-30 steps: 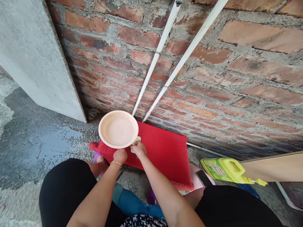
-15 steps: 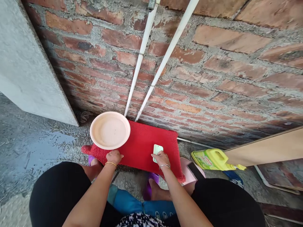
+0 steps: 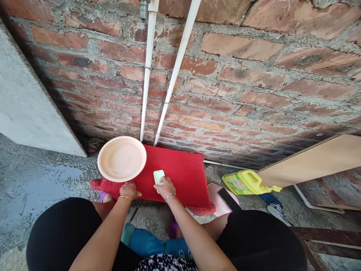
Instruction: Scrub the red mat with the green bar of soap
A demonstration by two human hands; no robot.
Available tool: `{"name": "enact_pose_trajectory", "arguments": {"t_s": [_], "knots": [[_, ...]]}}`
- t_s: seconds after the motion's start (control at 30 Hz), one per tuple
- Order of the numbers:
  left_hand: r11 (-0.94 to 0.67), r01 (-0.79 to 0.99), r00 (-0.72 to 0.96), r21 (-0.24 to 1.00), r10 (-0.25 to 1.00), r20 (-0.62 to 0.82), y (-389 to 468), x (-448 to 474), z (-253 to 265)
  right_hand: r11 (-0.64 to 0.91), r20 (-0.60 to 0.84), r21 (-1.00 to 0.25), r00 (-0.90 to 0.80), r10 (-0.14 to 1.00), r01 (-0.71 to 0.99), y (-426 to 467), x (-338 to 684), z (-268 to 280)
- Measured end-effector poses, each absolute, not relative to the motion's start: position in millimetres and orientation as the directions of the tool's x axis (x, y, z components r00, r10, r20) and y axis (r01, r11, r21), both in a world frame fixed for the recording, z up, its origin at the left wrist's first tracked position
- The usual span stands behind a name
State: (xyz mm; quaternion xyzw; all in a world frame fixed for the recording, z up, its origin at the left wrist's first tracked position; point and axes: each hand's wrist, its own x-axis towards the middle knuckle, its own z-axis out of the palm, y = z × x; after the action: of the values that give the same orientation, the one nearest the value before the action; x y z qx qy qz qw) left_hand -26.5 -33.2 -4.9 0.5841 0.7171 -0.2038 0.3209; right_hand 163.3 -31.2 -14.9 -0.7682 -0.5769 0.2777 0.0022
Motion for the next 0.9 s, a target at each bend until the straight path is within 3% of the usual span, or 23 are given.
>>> {"name": "enact_pose_trajectory", "arguments": {"t_s": [0.17,0.33,0.43,0.5,0.67,0.8,0.9], "knots": [[0.237,0.969,-0.112,0.075,0.686,-0.719,-29.6,-25.2,-6.8,-0.423,-0.422,-0.261,0.292,0.859,0.868,-33.7,218.4,-12.4],[0.233,0.970,-0.104,0.074,0.667,-0.738,-25.3,-22.8,-10.9,-0.633,-0.403,-0.167,0.534,0.744,0.756,-53.4,303.9,-6.4],[0.247,0.967,-0.121,0.063,0.662,-0.740,-24.2,-20.6,-13.7,-0.669,-0.371,-0.173,0.581,0.724,0.723,-64.7,316.6,-6.4],[0.256,0.965,-0.130,0.059,0.661,-0.739,-23.8,-19.2,-14.5,-0.609,-0.348,-0.226,0.521,0.779,0.760,-69.3,298.9,-8.9],[0.252,0.966,-0.130,0.051,0.652,-0.747,-23.6,-17.6,-14.8,-0.341,-0.397,-0.346,0.193,0.897,0.874,-74.8,210.8,-15.6],[0.247,0.968,-0.136,0.050,0.678,-0.722,-24.3,-18.2,-17.9,-0.202,-0.443,-0.338,0.034,0.896,0.919,-77.0,175.5,-16.2],[0.246,0.969,-0.145,0.040,0.688,-0.711,-24.7,-18.3,-20.7,-0.210,-0.446,-0.295,0.060,0.893,0.932,-77.7,190.2,-16.2]]}}
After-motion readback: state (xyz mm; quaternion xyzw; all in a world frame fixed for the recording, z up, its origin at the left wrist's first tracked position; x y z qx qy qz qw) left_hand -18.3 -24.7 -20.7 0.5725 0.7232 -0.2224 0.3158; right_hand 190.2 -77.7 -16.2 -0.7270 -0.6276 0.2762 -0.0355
